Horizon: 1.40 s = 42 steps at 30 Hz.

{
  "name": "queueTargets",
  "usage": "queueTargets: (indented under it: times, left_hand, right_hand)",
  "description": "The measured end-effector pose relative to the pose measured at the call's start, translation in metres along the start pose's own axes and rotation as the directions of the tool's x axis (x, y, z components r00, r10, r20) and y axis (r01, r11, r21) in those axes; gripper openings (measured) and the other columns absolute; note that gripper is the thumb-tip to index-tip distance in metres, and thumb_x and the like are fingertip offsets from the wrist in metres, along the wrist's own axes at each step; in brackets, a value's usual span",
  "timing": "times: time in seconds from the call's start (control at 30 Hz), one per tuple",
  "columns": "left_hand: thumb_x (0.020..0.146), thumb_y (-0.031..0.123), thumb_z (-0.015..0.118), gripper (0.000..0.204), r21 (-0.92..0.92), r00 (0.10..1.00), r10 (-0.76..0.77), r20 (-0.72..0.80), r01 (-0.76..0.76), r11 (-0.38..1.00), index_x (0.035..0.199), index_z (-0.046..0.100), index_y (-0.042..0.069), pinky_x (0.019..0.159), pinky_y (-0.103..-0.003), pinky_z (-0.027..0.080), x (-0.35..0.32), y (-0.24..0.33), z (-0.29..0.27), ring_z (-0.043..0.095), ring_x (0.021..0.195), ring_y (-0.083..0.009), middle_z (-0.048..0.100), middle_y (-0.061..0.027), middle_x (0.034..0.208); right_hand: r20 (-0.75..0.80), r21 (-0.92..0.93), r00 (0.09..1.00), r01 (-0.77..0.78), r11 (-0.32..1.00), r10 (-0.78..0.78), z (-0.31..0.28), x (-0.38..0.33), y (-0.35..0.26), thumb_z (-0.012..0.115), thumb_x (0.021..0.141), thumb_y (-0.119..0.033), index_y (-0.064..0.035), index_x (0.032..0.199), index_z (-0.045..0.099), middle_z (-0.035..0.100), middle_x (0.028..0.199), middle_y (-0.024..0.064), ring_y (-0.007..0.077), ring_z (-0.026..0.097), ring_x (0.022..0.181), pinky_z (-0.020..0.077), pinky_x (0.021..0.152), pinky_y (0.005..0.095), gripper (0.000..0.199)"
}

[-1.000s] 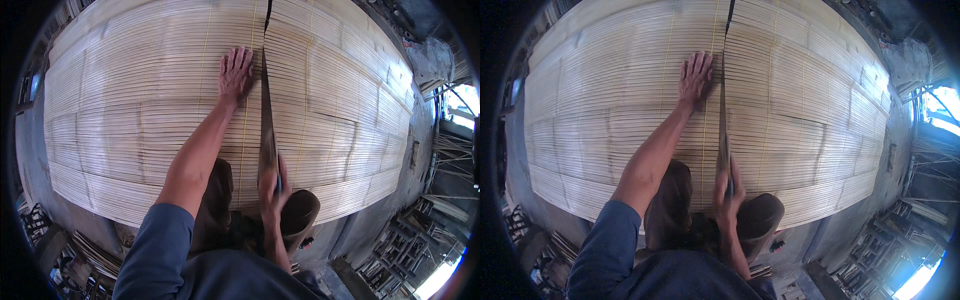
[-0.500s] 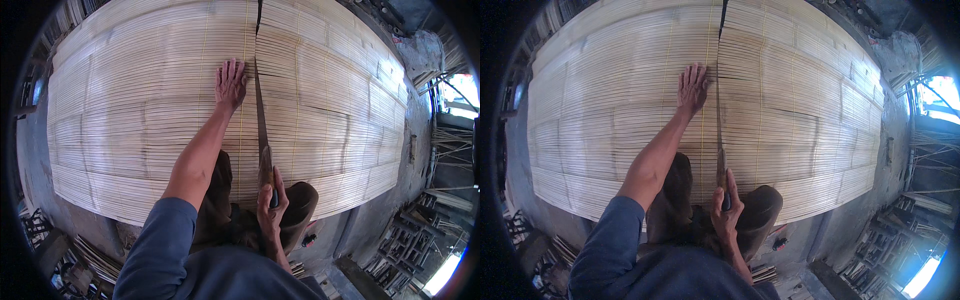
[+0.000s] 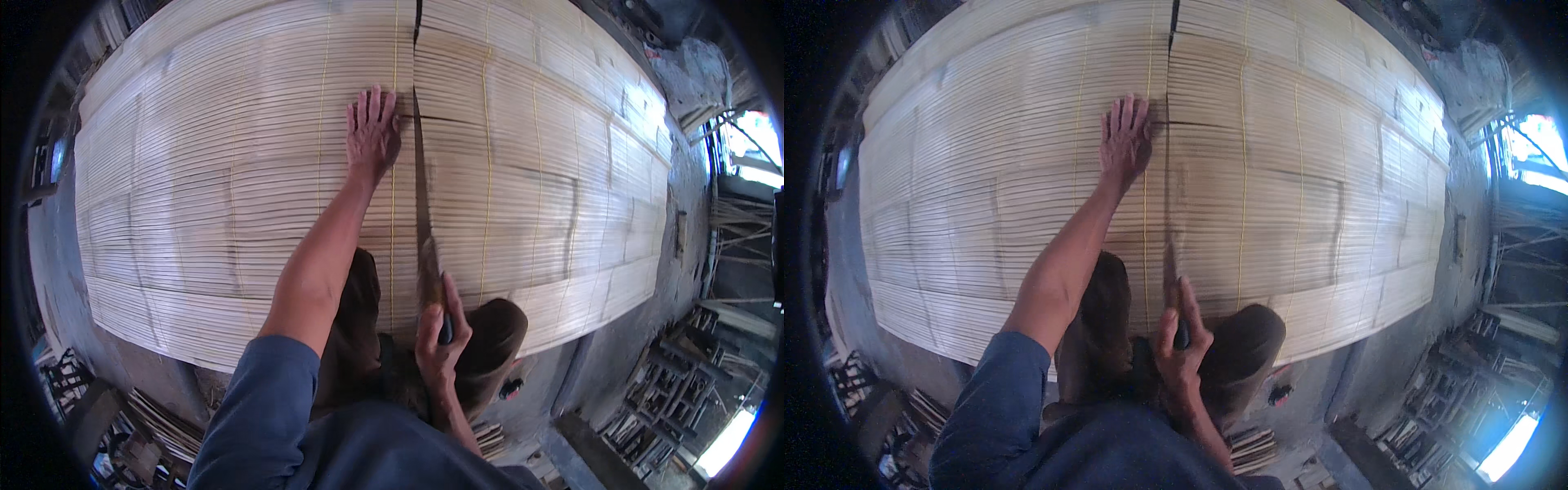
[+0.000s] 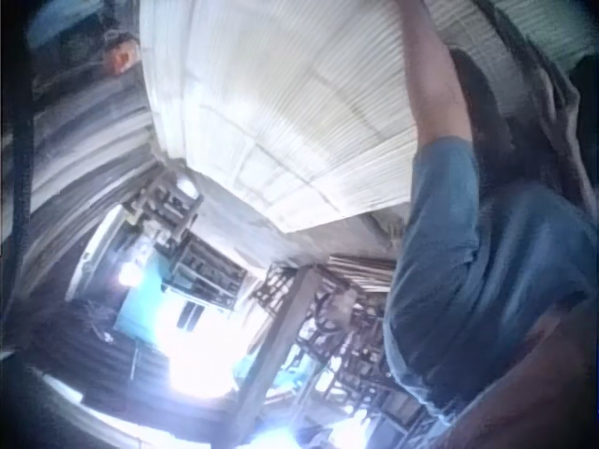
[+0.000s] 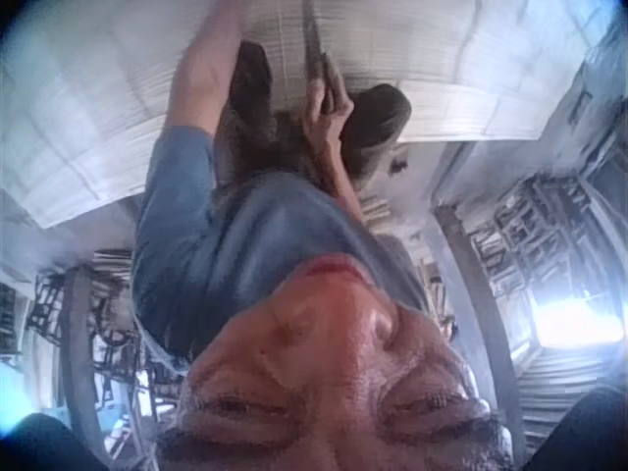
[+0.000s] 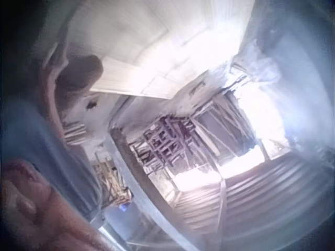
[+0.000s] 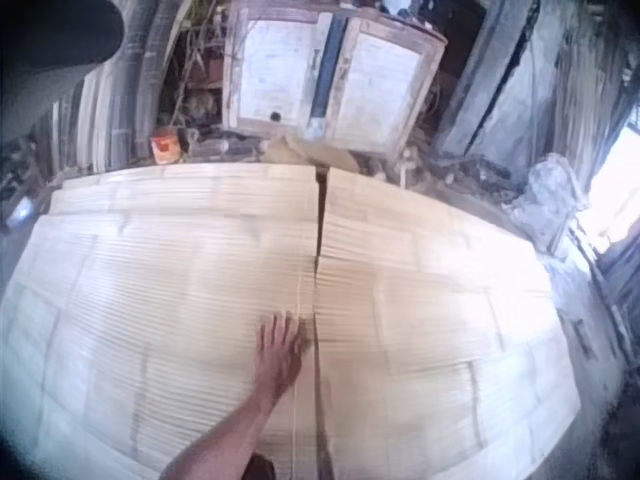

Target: The person measures and marks a large bamboo mat with a tape measure and marker, then uses a hand saw to cut along the marked line. After cutting, the person uses a wooden mallet to tap the edge of the cut bamboo mat.

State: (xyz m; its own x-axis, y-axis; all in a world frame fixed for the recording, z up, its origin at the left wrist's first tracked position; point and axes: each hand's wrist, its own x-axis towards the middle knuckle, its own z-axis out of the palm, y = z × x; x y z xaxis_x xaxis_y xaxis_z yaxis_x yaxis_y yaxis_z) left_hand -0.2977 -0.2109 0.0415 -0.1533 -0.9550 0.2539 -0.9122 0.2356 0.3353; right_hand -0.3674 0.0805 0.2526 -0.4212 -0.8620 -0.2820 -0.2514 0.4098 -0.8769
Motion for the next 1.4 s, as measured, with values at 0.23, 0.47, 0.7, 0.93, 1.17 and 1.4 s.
queueTargets:
  times: [0.23,0.47,0.7,0.93,1.17,1.4]
  left_hand:
    - [0.102,0.032,0.038,0.053,-0.006,0.999,-0.007,0.037,0.007,1.0,0.153,0.031,0.02,0.121,-0.051,0.015,0.0,-0.001,-0.002,0.022,0.148,-0.0342,0.026,-0.0107,0.16]
    - [0.101,0.03,0.04,0.053,0.062,1.0,0.02,0.001,-0.02,0.998,0.152,0.031,0.02,0.119,-0.053,0.02,0.005,-0.006,-0.002,0.024,0.146,-0.0344,0.028,-0.0107,0.159]
    - [0.102,0.034,0.037,0.054,0.044,0.998,-0.031,0.056,0.029,0.999,0.154,0.028,0.023,0.121,-0.05,0.013,0.004,-0.001,-0.002,0.02,0.149,-0.0304,0.022,-0.0075,0.162]
    - [0.102,0.032,0.041,0.052,-0.036,1.0,0.005,-0.022,-0.006,0.999,0.151,0.034,0.018,0.118,-0.053,0.019,0.003,0.0,-0.005,0.026,0.146,-0.0341,0.029,-0.0097,0.158]
    - [0.102,0.033,0.035,0.051,-0.035,0.999,-0.005,0.039,0.006,0.999,0.151,0.035,0.018,0.121,-0.051,0.014,0.0,-0.001,-0.01,0.021,0.148,-0.0323,0.024,-0.0098,0.161]
    - [0.103,0.034,0.034,0.051,-0.048,1.0,-0.007,0.003,0.007,0.999,0.151,0.035,0.018,0.121,-0.051,0.013,0.005,-0.006,-0.005,0.02,0.148,-0.0326,0.025,-0.0098,0.16]
  right_hand:
    - [-0.051,0.131,0.996,-0.06,0.99,0.067,-0.027,-0.024,0.008,0.049,0.096,-0.009,0.0017,0.143,0.046,0.068,0.117,0.0182,0.0164,0.062,0.097,0.0497,0.086,0.029,0.048]
    - [0.092,-0.024,0.983,-0.157,0.987,0.159,-0.017,-0.012,-0.044,0.05,0.096,-0.011,-0.0014,0.144,0.046,0.069,0.112,0.0163,0.0141,0.061,0.086,0.0507,0.083,0.0303,0.049]
    - [-0.095,0.063,0.995,0.024,0.998,-0.018,-0.009,0.029,0.008,0.052,0.097,-0.012,0.0055,0.138,0.05,0.07,0.107,0.0124,0.0128,0.061,0.084,0.0501,0.079,0.0255,0.044]
    - [-0.027,-0.01,0.994,0.104,0.994,-0.105,0.068,0.199,-0.018,0.054,0.099,-0.019,0.0067,0.134,0.052,0.063,0.087,0.013,0.0133,0.058,0.078,0.0485,0.072,0.0273,0.043]
    - [-0.032,0.07,0.999,-0.019,0.997,0.021,0.012,0.05,0.032,0.052,0.097,-0.012,0.002,0.14,0.049,0.07,0.1,0.0125,0.0111,0.061,0.081,0.0506,0.072,0.0277,0.045]
    - [-0.093,0.098,0.991,0.103,0.99,-0.094,0.031,0.079,0.021,0.053,0.1,-0.019,0.0056,0.137,0.051,0.067,0.108,0.0119,0.0125,0.059,0.094,0.0473,0.083,0.0251,0.045]
